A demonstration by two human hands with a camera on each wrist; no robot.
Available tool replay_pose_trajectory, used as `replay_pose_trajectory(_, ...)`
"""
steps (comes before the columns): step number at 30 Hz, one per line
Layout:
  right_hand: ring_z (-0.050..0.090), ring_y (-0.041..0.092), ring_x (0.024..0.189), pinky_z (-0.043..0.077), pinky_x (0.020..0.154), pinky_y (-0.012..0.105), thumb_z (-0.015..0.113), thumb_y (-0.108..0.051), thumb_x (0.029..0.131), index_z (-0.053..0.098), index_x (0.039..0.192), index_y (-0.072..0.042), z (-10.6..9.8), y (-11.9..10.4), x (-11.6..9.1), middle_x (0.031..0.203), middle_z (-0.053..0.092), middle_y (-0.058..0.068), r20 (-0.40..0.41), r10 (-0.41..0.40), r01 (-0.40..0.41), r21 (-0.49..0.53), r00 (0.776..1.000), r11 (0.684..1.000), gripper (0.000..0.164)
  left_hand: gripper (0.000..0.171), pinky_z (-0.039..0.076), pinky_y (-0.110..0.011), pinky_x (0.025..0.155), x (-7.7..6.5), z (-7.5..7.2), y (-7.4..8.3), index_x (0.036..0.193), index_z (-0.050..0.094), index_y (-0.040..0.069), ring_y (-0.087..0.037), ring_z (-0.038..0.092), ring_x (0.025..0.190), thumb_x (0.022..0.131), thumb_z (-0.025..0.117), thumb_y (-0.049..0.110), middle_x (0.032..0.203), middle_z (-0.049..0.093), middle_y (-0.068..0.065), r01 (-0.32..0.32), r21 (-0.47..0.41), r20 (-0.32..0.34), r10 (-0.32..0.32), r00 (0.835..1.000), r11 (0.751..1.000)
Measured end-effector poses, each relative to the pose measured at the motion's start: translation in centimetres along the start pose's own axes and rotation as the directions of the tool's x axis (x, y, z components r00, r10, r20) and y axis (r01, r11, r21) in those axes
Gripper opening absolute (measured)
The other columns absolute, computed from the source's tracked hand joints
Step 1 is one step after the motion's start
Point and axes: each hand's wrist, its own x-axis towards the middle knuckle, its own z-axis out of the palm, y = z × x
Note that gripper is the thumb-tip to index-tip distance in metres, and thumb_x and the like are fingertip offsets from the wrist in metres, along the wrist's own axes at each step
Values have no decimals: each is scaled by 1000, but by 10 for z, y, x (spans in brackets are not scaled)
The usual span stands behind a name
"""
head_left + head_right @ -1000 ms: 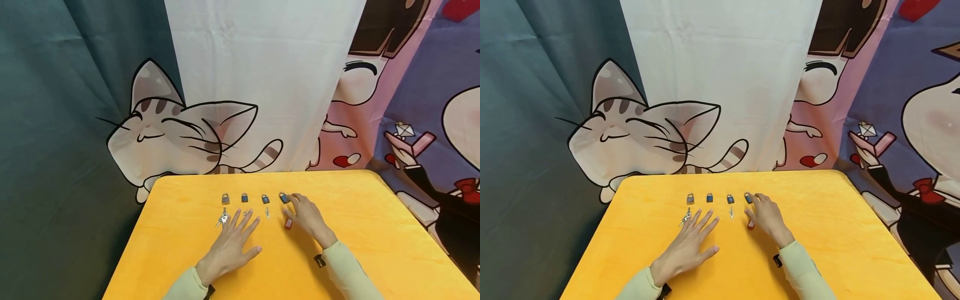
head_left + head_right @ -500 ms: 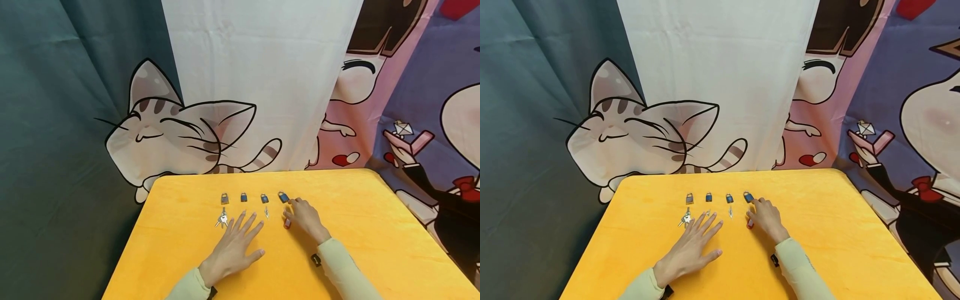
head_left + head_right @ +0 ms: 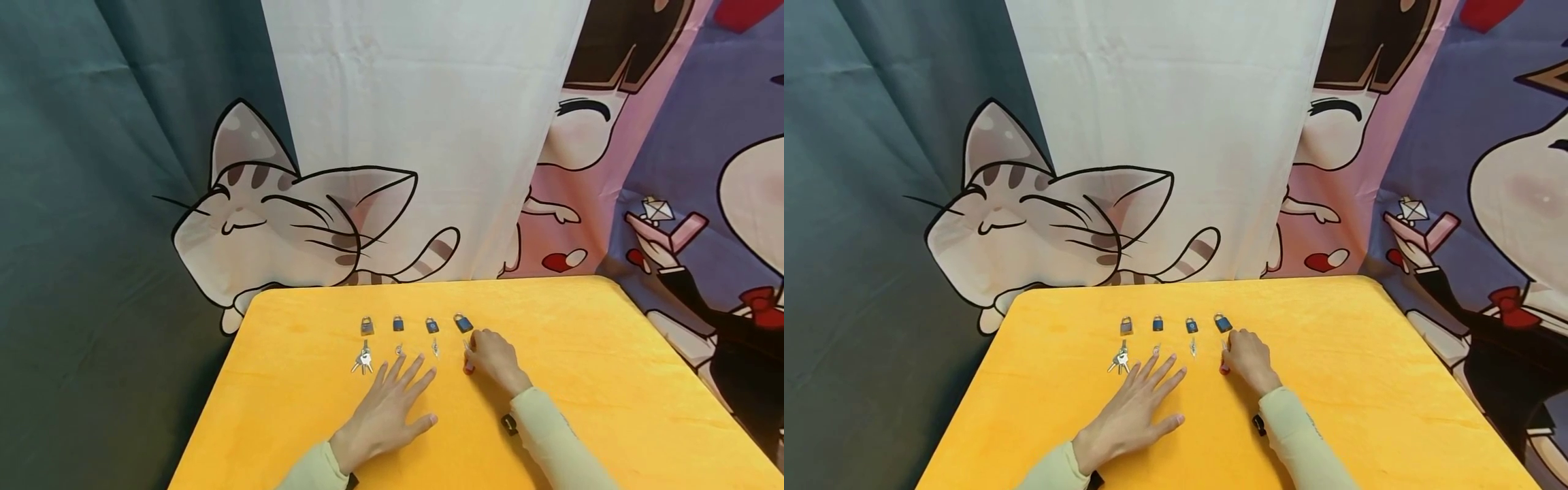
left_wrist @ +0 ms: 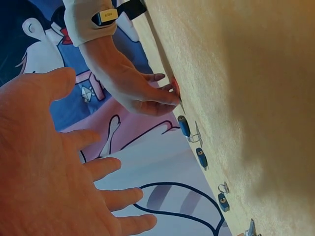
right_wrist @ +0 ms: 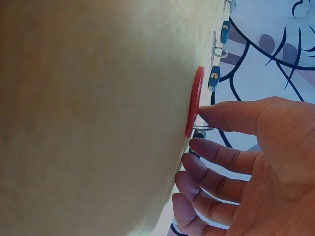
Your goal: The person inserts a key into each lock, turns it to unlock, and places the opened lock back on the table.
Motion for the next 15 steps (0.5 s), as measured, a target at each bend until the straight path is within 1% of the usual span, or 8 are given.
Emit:
replay_pose_trajectory(5,54,18,66,45,56,37,68,-23,88,62,80,-12,1,-2,1,73,59,2,20,31,-31,4,999,1000,15,70,18,-64,118,0,2,1,156,17,39,-36,13,152,95,26,73,166,12,3,-11,6,5,11,1000,1000)
replay_pose_trajectory(11,55,19,64,44,55,36,67,-21,89,61,79,-11,0,-4,3,71,60,1,65,59,-60,19,996,998,15,70,19,-63,118,-1,3,2,156,16,38,-37,15,152,96,24,72,166,14,1,-20,17,0,20,1000,1000)
replay_pose_trajectory(15,55,19,61,43,53,35,67,-18,87,62,78,-10,-1,-5,4,68,60,2,85,67,-70,33,994,997,13,70,18,-63,119,-1,3,3,156,15,38,-36,14,152,96,25,72,166,13,1,-21,14,-4,21,1000,1000)
